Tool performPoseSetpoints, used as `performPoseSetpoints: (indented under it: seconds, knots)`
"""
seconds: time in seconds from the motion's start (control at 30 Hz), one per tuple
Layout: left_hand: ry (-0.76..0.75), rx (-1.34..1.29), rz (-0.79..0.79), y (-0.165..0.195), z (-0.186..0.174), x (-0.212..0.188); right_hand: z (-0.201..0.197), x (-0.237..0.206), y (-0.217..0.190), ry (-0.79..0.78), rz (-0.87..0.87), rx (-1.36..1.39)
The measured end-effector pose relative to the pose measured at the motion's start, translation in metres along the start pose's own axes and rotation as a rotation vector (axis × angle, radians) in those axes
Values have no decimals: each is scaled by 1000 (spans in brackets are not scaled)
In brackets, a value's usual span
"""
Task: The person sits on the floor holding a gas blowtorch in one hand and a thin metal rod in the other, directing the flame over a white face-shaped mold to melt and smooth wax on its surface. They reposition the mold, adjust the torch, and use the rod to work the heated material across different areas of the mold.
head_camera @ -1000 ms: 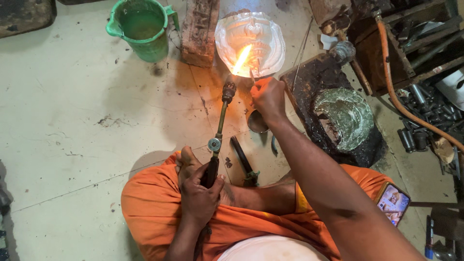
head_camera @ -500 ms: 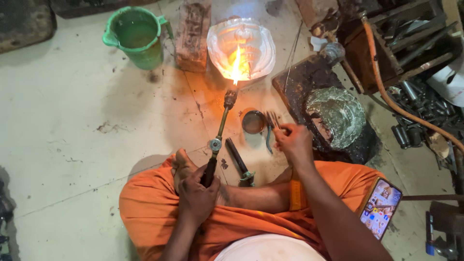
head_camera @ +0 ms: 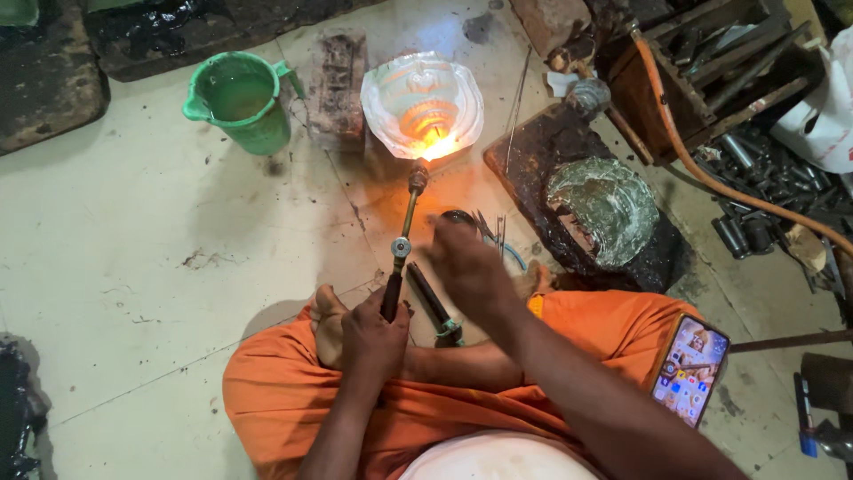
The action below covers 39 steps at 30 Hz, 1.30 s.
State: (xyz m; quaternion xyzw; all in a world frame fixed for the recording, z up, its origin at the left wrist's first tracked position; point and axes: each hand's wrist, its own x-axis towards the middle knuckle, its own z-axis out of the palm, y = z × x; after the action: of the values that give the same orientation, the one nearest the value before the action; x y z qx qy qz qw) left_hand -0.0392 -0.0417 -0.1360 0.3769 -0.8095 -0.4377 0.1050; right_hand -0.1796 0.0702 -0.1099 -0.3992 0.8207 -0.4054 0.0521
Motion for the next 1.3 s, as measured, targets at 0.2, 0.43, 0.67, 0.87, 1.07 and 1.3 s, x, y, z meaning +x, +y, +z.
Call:
performPoseSetpoints:
  seconds: [0.2,0.43,0.67,0.87,1.07,1.3]
  knots:
    - [-2,-33,182,-10,0,0,23,43,-54,-168,-146,-450]
    - [-100,6,20,-3,-4,4,38,53,-26,-201,-262,-577]
    - [-154,1,-45,2,-9,6,36,62,-17,-330,-378,-601]
    - [-135,-8,-12,0,-8,6,33,69,-17,-446,-435,-614]
    - [-132,-46,-23,1,-10,5,32,70,-14,-390,-533,-623]
    - [-97,-66,23,2,-11,4,27,74,-19,-459,-536,-649]
